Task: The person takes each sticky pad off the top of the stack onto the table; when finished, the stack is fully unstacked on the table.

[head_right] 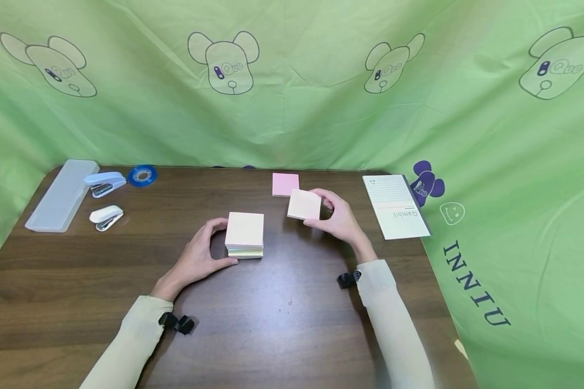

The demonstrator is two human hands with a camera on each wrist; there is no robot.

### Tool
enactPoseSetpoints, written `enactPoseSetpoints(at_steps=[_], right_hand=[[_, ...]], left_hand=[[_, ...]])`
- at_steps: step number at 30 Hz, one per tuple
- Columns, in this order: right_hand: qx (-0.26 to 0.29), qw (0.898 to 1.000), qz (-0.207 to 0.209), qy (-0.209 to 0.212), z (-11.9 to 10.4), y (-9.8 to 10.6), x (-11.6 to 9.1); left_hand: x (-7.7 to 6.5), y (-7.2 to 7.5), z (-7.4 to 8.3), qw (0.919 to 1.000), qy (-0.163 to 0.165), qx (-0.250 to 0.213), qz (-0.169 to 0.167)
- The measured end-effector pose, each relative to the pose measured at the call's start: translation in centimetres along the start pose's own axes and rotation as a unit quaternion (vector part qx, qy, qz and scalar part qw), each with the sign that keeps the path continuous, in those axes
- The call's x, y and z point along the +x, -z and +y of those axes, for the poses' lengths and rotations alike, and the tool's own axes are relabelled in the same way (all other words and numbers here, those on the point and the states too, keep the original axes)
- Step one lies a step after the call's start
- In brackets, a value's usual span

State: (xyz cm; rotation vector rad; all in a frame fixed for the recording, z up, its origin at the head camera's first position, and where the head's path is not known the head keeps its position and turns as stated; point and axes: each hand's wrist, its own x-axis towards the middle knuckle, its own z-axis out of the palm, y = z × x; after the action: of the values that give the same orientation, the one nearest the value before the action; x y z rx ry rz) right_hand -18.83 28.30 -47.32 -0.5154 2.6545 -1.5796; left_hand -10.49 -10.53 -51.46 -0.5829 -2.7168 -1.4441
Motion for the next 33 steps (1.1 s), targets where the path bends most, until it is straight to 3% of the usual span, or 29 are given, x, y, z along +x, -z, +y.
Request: enactPoseSetpoints(at_steps=[18, 33], right_hand=[[-0.039, 0.997, -0.017, -0.063, 2.3, 1.8, 0.8], [-0.118, 0.99, -0.04, -0.061, 3.2, 2.1, 2.1]], left_hand=[[0.0, 0.1, 0.1, 1.0, 0.0, -0.001, 0.0], [0.0, 0.1, 0.2, 1.0, -0.002, -0.002, -0.001]])
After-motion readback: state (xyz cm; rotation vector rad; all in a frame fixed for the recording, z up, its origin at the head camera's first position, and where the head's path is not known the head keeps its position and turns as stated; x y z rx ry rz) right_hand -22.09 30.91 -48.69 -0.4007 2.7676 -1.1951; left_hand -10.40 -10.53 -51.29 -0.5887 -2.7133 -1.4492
